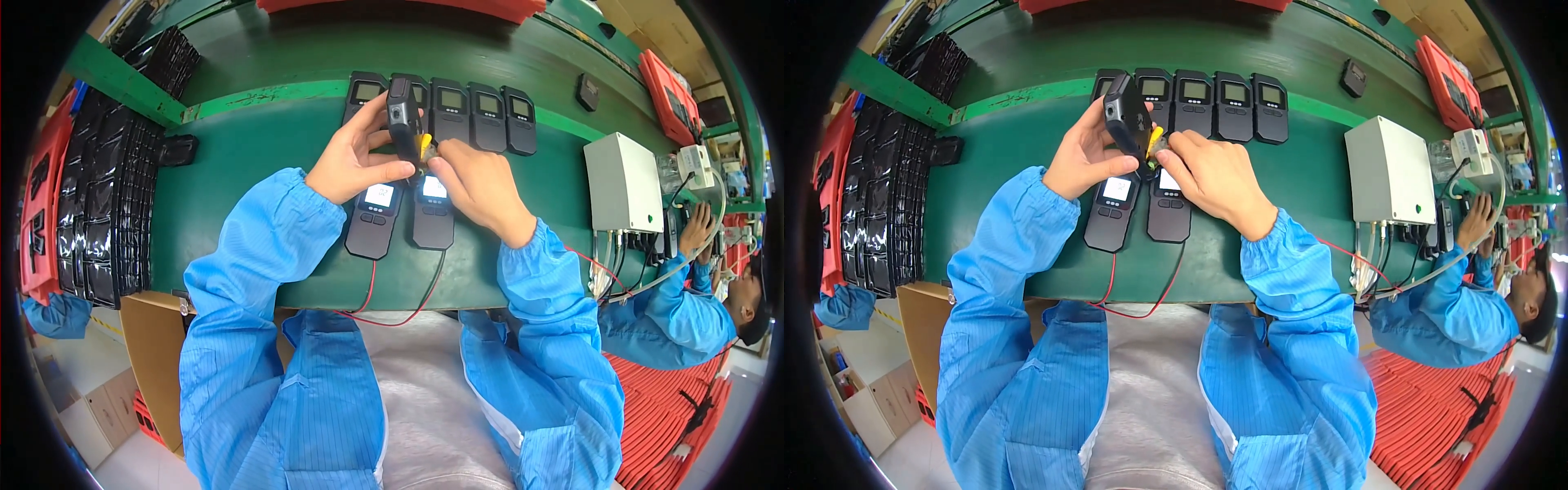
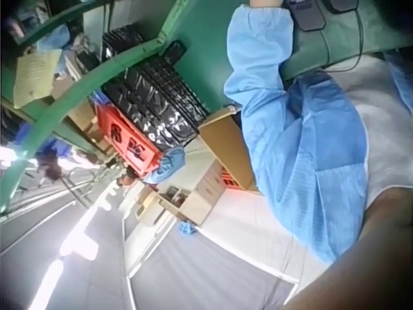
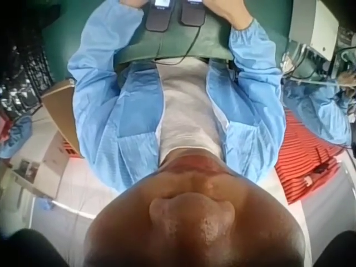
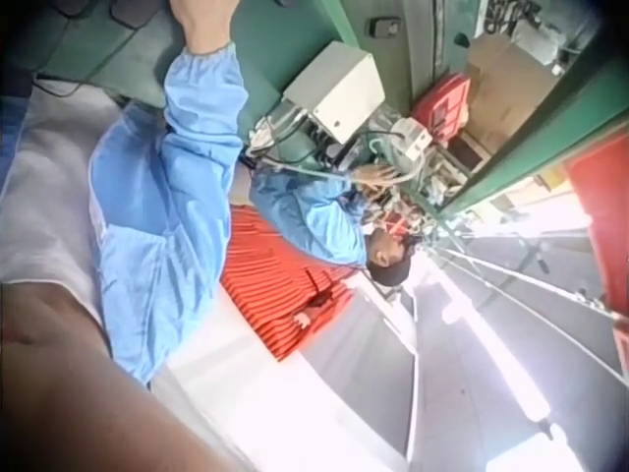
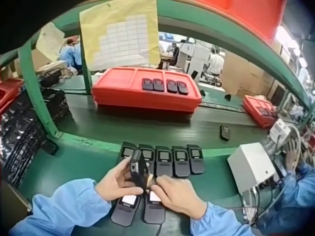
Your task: Testing handheld electronic devices by connecting them to a power source, checking functionality, and sorting them into storage boxes.
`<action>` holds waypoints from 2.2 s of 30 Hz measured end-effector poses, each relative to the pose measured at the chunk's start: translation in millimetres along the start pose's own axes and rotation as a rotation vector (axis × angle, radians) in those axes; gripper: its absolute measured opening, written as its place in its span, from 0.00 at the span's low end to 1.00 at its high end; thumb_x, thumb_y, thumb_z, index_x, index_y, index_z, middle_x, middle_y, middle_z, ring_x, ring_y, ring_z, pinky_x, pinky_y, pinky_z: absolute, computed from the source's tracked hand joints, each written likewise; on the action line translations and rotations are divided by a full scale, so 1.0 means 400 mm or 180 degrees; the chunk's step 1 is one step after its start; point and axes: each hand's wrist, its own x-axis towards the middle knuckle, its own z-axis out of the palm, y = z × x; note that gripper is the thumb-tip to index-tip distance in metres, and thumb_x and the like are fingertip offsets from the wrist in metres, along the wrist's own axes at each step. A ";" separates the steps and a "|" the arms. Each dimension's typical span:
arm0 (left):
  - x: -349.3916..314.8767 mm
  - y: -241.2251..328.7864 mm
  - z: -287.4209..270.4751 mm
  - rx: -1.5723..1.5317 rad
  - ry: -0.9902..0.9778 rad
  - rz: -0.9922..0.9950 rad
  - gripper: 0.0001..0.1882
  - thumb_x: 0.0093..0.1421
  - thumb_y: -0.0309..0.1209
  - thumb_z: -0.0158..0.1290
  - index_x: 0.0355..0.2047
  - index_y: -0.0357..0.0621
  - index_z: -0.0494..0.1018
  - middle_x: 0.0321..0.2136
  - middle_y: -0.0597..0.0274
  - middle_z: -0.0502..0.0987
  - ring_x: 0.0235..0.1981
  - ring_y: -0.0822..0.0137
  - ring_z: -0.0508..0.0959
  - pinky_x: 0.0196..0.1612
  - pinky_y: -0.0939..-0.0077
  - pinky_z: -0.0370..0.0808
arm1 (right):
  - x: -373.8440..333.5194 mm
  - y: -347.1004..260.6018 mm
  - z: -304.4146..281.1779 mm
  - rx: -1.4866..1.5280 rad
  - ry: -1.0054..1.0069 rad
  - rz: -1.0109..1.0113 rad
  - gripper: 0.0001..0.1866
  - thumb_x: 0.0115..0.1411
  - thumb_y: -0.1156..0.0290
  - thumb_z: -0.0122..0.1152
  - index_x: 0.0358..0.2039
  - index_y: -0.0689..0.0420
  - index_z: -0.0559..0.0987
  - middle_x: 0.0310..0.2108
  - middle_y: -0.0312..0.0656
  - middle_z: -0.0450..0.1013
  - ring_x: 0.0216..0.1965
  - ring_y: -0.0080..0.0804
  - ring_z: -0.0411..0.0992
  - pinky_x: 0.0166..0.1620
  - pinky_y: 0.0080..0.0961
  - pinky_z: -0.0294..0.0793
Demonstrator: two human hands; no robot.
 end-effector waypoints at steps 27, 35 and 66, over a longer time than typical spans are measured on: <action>-0.035 0.017 0.047 0.0225 -0.0602 0.0370 0.52 0.52 0.14 0.62 0.70 0.42 0.42 0.64 0.49 0.60 0.63 0.55 0.66 0.54 0.61 0.78 | -0.011 -0.024 -0.016 0.0289 0.0863 -0.0650 0.27 0.33 0.55 0.79 0.17 0.56 0.68 0.14 0.39 0.67 0.14 0.34 0.68 0.19 0.27 0.66; -0.022 0.012 0.076 -0.0362 -0.0653 0.0086 0.52 0.53 0.15 0.62 0.71 0.43 0.42 0.65 0.49 0.58 0.62 0.56 0.66 0.54 0.61 0.78 | -0.020 0.006 -0.002 0.0280 0.0985 -0.0927 0.25 0.35 0.54 0.75 0.19 0.57 0.68 0.12 0.38 0.65 0.11 0.34 0.66 0.17 0.27 0.65; -0.044 -0.042 0.039 0.4166 -0.0572 0.0709 0.48 0.47 0.60 0.63 0.61 0.45 0.64 0.53 0.55 0.71 0.54 0.58 0.68 0.55 0.63 0.61 | -0.127 0.096 -0.081 0.1388 0.0561 0.1336 0.15 0.64 0.68 0.57 0.47 0.65 0.76 0.35 0.33 0.75 0.35 0.17 0.68 0.39 0.15 0.68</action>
